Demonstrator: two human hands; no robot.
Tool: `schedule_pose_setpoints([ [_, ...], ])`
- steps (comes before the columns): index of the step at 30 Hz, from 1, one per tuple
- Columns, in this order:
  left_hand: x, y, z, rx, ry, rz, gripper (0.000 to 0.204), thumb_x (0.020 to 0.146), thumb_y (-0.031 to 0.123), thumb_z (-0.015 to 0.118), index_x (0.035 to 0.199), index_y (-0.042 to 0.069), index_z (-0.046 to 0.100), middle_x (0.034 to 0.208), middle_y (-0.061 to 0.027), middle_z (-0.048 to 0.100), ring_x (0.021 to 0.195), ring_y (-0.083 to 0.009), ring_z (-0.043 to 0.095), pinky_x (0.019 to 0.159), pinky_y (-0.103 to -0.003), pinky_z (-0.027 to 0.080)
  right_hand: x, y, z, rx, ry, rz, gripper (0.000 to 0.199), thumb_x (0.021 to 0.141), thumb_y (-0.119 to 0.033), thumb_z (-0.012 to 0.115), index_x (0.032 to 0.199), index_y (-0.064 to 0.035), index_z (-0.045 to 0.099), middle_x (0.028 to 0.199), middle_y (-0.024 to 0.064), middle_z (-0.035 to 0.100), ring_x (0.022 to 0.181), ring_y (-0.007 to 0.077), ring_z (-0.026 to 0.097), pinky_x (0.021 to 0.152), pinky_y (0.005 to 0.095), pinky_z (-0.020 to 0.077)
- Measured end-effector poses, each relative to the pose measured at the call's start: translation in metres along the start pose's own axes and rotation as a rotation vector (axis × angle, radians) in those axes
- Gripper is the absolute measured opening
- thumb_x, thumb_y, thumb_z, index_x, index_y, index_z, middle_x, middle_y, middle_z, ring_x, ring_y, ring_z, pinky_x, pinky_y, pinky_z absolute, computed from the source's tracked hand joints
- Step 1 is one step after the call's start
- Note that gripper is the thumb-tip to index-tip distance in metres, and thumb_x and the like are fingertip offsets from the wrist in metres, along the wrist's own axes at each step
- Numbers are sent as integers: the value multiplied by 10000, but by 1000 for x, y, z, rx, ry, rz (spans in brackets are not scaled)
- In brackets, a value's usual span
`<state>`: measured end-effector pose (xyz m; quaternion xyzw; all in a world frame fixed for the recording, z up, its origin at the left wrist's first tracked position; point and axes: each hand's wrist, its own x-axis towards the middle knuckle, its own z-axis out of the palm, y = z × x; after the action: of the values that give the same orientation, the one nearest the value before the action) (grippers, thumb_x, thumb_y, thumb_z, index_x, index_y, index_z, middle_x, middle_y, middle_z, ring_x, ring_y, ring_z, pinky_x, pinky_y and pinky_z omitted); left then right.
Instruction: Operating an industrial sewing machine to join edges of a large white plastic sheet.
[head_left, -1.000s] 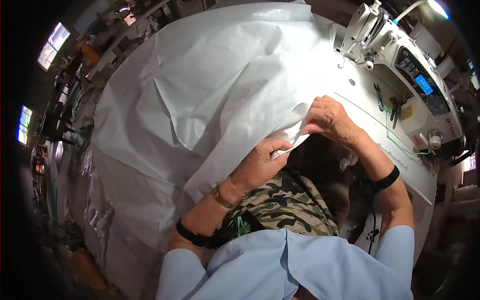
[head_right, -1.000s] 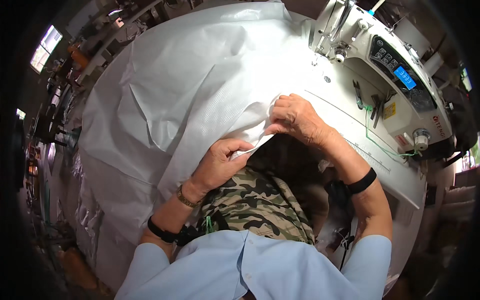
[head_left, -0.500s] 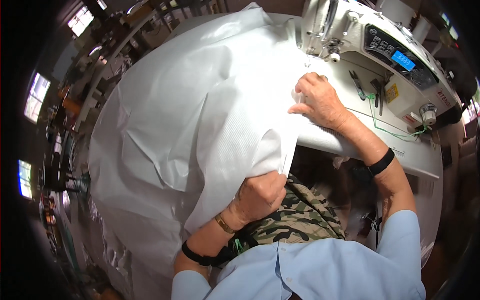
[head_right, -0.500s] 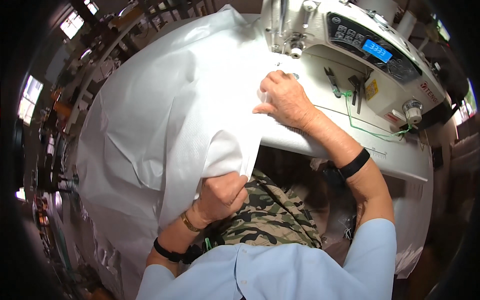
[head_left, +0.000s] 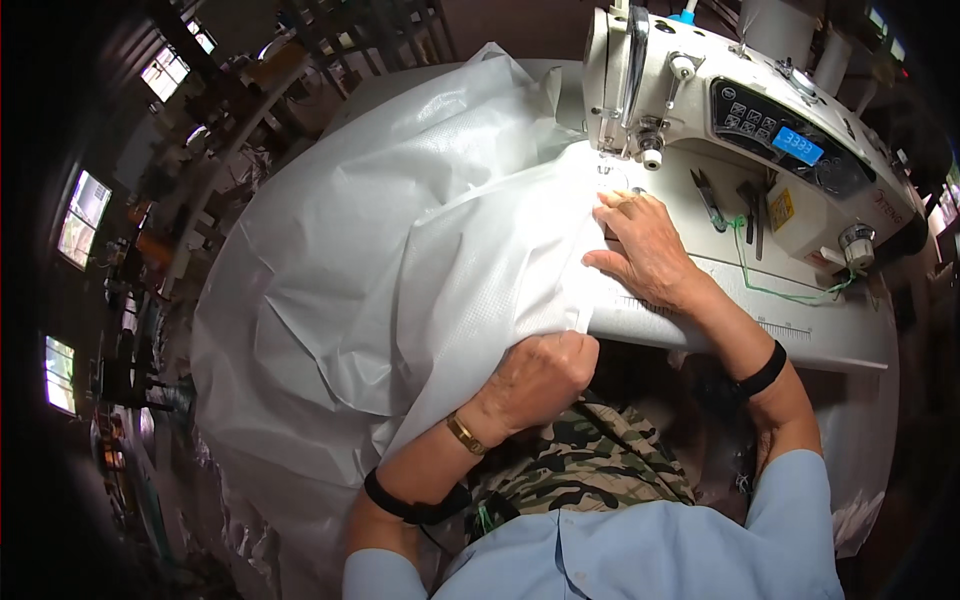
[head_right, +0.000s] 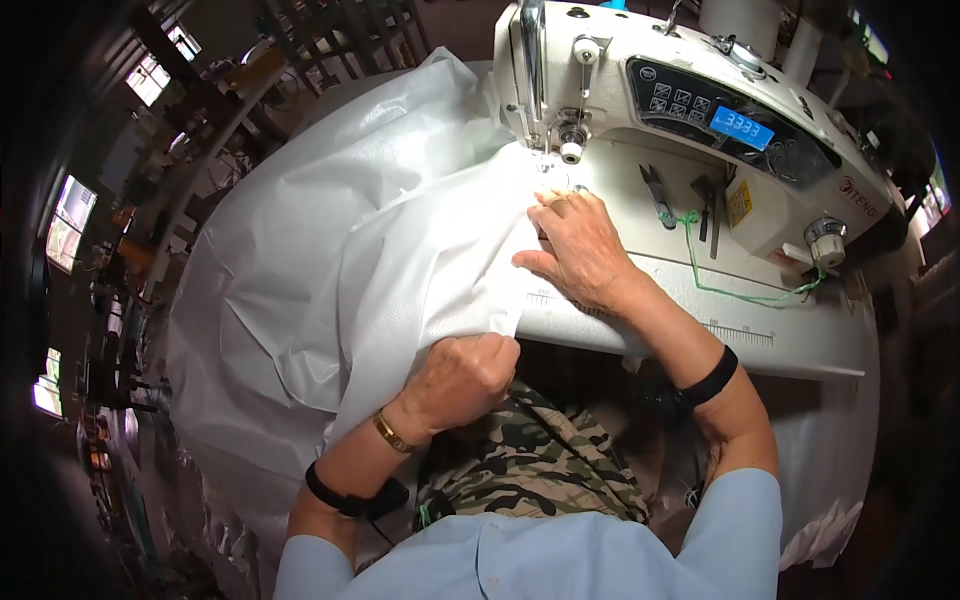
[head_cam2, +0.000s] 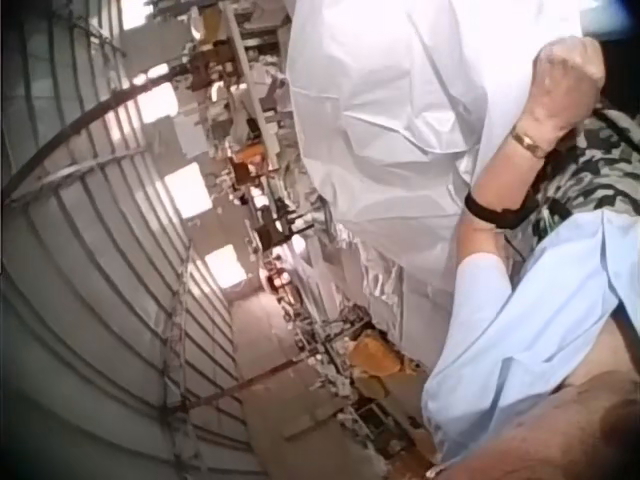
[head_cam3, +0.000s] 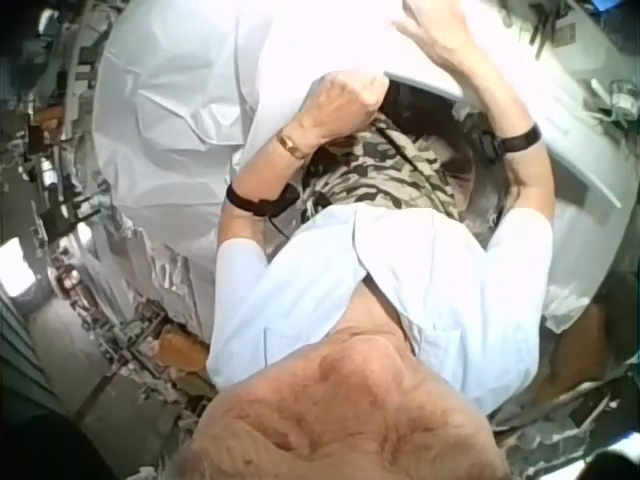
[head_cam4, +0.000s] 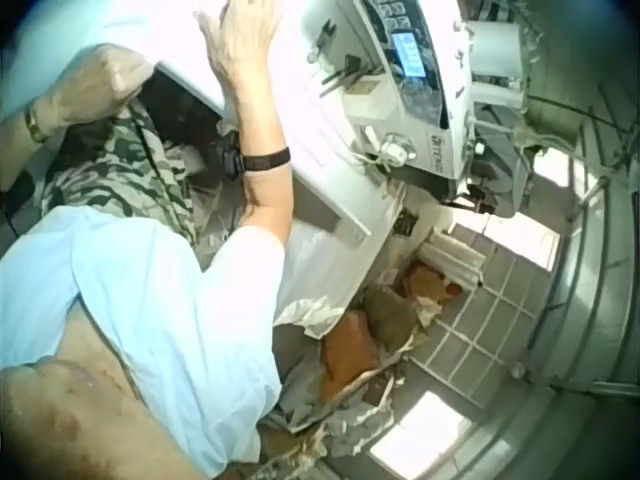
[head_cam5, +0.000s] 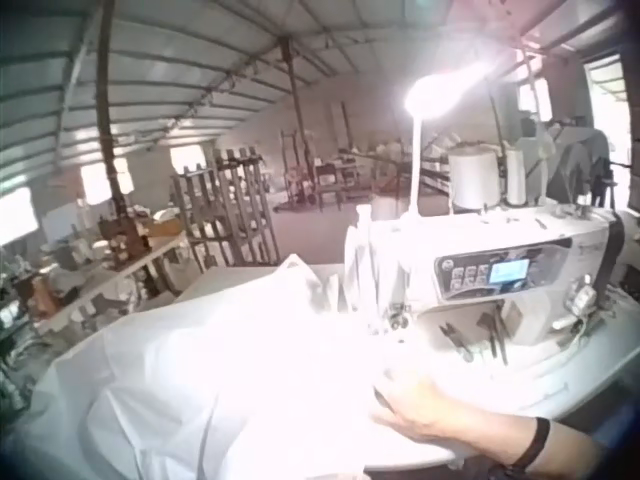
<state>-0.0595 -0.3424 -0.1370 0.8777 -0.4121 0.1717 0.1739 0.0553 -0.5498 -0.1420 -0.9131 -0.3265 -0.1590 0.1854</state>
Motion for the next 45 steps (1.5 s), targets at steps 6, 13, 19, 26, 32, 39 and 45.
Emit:
schedule_pose_setpoints([
  [6,38,-16,2,110,-22,-29,67,724,29,589,689,39,533,642,-122,574,622,-286,619,540,-395,510,-1,-3,-7,20,1,47,587,870,-451,679,1222,12,603,1340,223,529,1257,355,441,1089,469,306],
  [13,76,-40,10,126,-53,-149,47,771,1,586,730,-8,608,617,-173,624,636,-321,673,577,-405,539,2,0,-3,51,52,70,463,876,-274,683,1239,6,619,1284,207,557,1232,362,465,1087,464,320],
  [19,108,-61,30,174,-1,-181,73,785,28,602,761,-24,648,660,-227,651,647,-352,679,639,-446,546,3,8,4,66,111,93,303,907,-169,606,1160,-10,657,1217,191,582,1189,357,491,1048,463,354],
  [26,111,-65,39,-73,155,-306,119,830,47,577,767,-28,645,686,-229,634,701,-412,639,716,-503,506,9,15,5,54,152,177,212,940,-173,574,1058,-49,699,1132,172,611,1133,338,533,1000,454,390],
  [32,68,-32,32,-42,111,-461,57,848,16,588,855,-40,596,791,-243,615,755,-422,612,687,-502,478,6,16,5,84,174,170,191,939,-158,584,1043,-57,709,1084,150,620,1096,317,550,968,437,408],
  [39,75,-41,33,-101,117,-364,42,850,-4,600,854,-32,569,778,-209,582,739,-412,594,677,-483,476,8,14,6,20,199,171,153,933,-145,601,1010,-61,703,1015,119,613,1041,301,558,914,436,426],
  [45,95,-53,45,-93,135,-331,55,849,-5,601,815,-34,568,775,-205,590,745,-407,599,695,-476,479,9,15,5,-5,203,168,126,922,-140,610,985,-64,688,979,111,601,995,301,557,897,435,425],
])
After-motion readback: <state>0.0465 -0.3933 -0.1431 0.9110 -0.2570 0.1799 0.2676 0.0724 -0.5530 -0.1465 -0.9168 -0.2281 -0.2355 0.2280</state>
